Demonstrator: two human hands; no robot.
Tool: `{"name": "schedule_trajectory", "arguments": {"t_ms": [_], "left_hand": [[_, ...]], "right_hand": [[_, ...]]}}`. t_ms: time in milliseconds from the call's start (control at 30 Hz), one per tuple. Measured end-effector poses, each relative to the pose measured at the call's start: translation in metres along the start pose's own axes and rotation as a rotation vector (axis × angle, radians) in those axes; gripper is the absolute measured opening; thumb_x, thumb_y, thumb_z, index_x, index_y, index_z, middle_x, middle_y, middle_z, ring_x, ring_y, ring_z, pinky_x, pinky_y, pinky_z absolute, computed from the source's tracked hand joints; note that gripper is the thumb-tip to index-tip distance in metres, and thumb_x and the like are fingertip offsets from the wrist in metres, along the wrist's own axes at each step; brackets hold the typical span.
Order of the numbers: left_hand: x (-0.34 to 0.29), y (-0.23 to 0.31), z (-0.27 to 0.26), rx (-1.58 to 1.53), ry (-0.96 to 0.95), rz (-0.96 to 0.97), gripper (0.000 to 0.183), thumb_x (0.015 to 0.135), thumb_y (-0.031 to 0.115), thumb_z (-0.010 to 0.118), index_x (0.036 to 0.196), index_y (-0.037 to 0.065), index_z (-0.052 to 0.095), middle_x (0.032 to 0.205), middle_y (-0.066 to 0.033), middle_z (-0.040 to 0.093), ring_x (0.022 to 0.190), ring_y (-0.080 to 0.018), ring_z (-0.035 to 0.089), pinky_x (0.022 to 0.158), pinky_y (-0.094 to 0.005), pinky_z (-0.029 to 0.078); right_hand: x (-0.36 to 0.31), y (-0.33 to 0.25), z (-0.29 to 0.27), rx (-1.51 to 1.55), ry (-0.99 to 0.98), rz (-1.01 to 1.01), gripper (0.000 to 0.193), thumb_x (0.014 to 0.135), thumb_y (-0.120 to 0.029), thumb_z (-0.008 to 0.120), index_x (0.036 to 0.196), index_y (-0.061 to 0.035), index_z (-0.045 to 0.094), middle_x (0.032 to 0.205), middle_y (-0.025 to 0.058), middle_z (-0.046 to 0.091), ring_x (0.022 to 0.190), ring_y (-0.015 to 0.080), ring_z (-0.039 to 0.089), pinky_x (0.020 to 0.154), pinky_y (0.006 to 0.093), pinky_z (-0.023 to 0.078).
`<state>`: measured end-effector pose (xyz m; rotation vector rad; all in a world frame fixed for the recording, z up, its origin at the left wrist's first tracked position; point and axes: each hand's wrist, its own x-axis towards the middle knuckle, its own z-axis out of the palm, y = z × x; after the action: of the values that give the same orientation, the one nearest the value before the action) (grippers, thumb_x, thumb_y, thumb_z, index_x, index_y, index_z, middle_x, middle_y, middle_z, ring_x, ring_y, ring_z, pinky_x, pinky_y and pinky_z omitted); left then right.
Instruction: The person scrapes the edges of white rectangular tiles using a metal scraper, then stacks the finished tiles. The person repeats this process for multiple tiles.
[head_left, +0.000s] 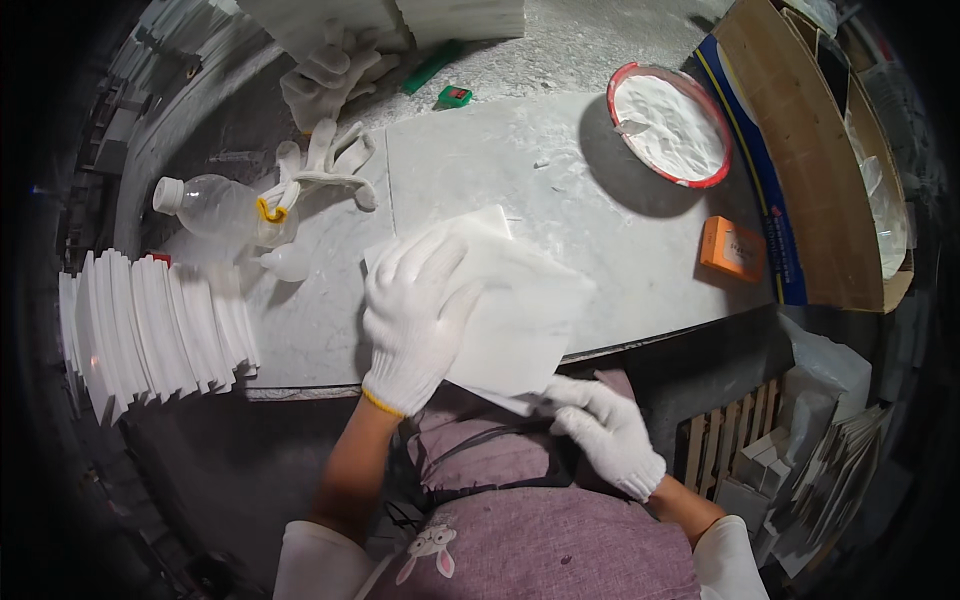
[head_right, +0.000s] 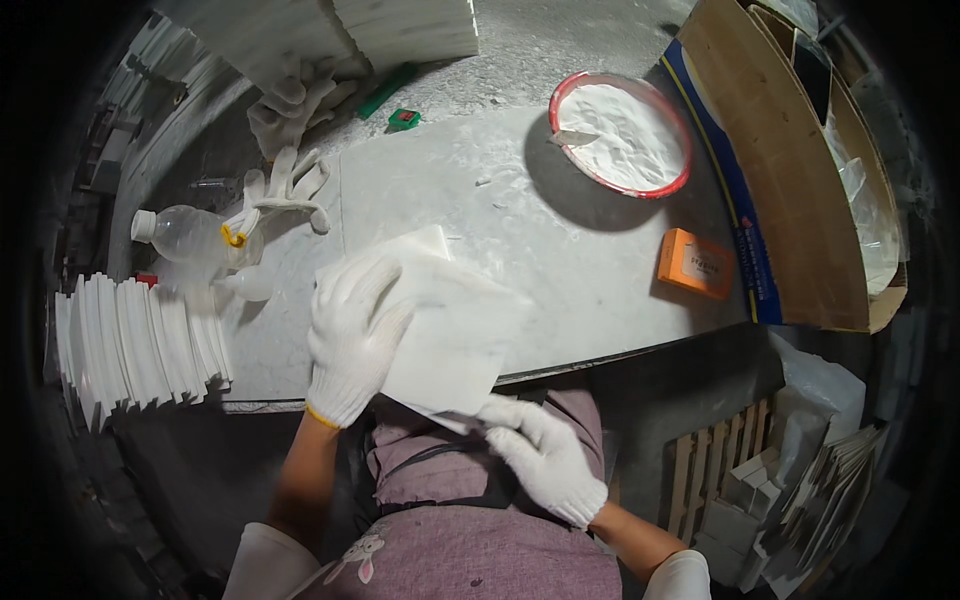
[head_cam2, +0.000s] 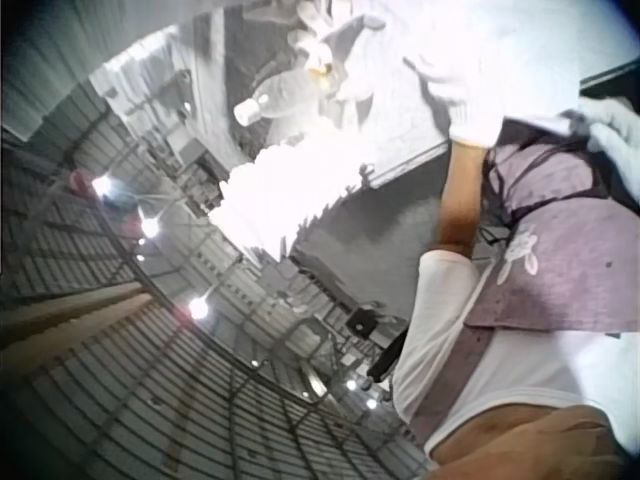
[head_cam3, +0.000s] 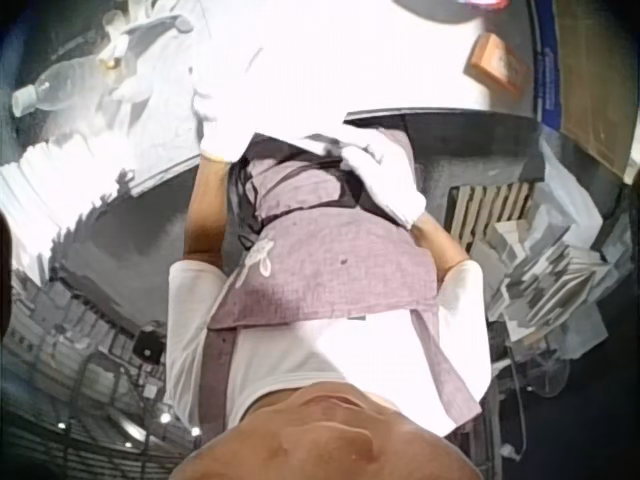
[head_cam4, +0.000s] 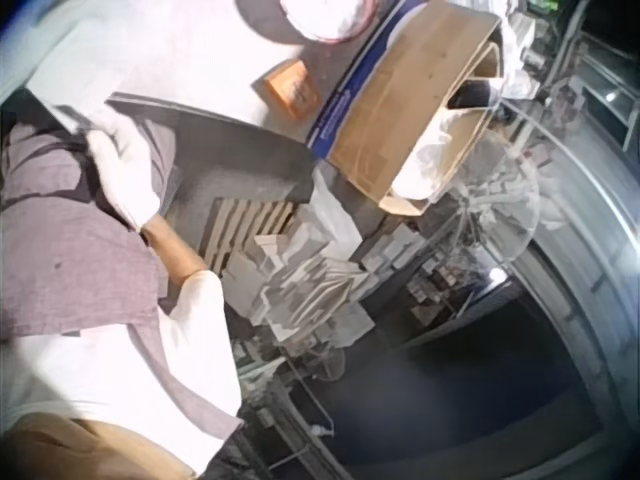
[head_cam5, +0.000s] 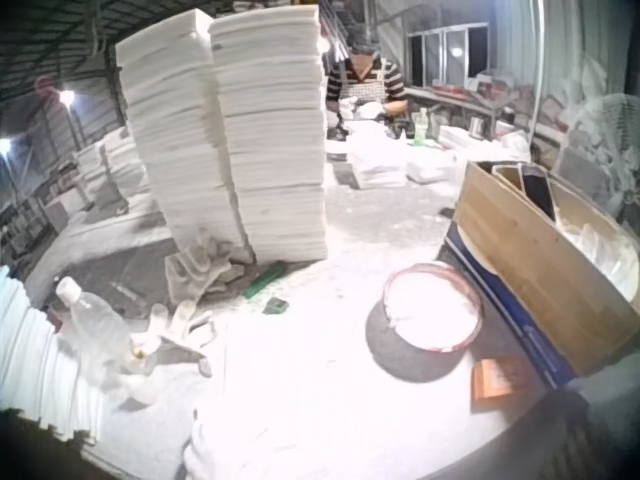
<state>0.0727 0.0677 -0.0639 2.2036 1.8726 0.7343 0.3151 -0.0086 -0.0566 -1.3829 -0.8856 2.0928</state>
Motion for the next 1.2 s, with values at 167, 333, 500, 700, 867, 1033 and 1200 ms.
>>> {"name": "schedule_trajectory", "arguments": {"t_ms": [167, 333, 500, 700, 867, 1033, 1200], "left_hand": [[0.034, 0.005, 0.011, -0.068, -0.074, 0.231, 0.045, 0.074, 0.012, 0.075, 0.117, 0.002, 0.065, 0.125, -0.0163, 0.062, 0.117, -0.0350, 0.054, 0.106, -0.0457, 0.038], [0.017, 0.010, 0.023, 0.111, 0.029, 0.203, 0.049, 0.081, 0.025, 0.070, 0.125, 0.006, 0.064, 0.133, -0.0180, 0.058, 0.128, -0.0358, 0.049, 0.112, -0.0496, 0.031], [-0.037, 0.073, 0.026, -0.211, -0.446, 0.425, 0.058, 0.087, 0.050, 0.055, 0.129, 0.009, 0.061, 0.138, -0.0178, 0.053, 0.134, -0.0353, 0.044, 0.115, -0.0532, 0.028], [-0.029, 0.081, 0.007, -0.201, -0.289, 0.421, 0.055, 0.058, 0.030, 0.077, 0.109, 0.012, 0.067, 0.121, -0.0084, 0.062, 0.117, -0.0291, 0.056, 0.099, -0.0453, 0.048], [-0.040, 0.054, 0.012, 0.037, 0.015, 0.483, 0.033, 0.063, 0.010, 0.069, 0.097, 0.011, 0.070, 0.108, -0.0065, 0.064, 0.100, -0.0267, 0.061, 0.084, -0.0390, 0.053], [-0.036, 0.035, 0.007, -0.118, -0.101, 0.469, 0.031, 0.061, 0.013, 0.066, 0.091, 0.007, 0.069, 0.101, -0.0065, 0.063, 0.086, -0.0285, 0.059, 0.070, -0.0422, 0.049], [-0.042, 0.024, 0.020, -0.139, 0.052, 0.514, 0.036, 0.058, 0.022, 0.072, 0.092, 0.008, 0.070, 0.099, -0.0065, 0.065, 0.090, -0.0297, 0.060, 0.072, -0.0449, 0.049]], "right_hand": [[-0.001, -0.006, 0.010, 0.045, -0.148, 0.046, 0.027, 0.097, -0.002, 0.059, 0.123, 0.0032, 0.062, 0.120, 0.0103, 0.066, 0.109, 0.0158, 0.063, 0.096, 0.0292, 0.050], [0.001, -0.028, -0.034, 0.055, -0.024, -0.165, 0.027, 0.095, -0.003, 0.059, 0.120, 0.0043, 0.063, 0.102, 0.0092, 0.069, 0.093, 0.0146, 0.065, 0.085, 0.0274, 0.052], [0.020, -0.036, -0.077, 0.012, 0.230, -0.323, 0.029, 0.097, -0.020, 0.062, 0.112, 0.0038, 0.065, 0.087, 0.0046, 0.064, 0.075, 0.0103, 0.056, 0.068, 0.0248, 0.045], [0.055, -0.058, -0.066, -0.166, 0.207, -0.270, 0.038, 0.095, -0.008, 0.061, 0.131, 0.0037, 0.060, 0.091, 0.0032, 0.064, 0.077, 0.0090, 0.056, 0.071, 0.0232, 0.047], [0.085, -0.066, -0.057, -0.630, 0.069, -0.503, 0.035, 0.092, -0.008, 0.064, 0.127, -0.0028, 0.065, 0.110, 0.0108, 0.073, 0.092, 0.0162, 0.067, 0.087, 0.0289, 0.052], [0.098, -0.064, -0.054, -0.750, 0.007, -0.570, 0.033, 0.090, -0.011, 0.067, 0.123, -0.0097, 0.068, 0.109, 0.0136, 0.072, 0.092, 0.0249, 0.069, 0.085, 0.0321, 0.053], [0.098, -0.065, -0.049, -0.920, 0.062, -0.643, 0.034, 0.087, -0.004, 0.066, 0.120, -0.0104, 0.070, 0.095, 0.0127, 0.069, 0.085, 0.0264, 0.065, 0.078, 0.0328, 0.052]]}}
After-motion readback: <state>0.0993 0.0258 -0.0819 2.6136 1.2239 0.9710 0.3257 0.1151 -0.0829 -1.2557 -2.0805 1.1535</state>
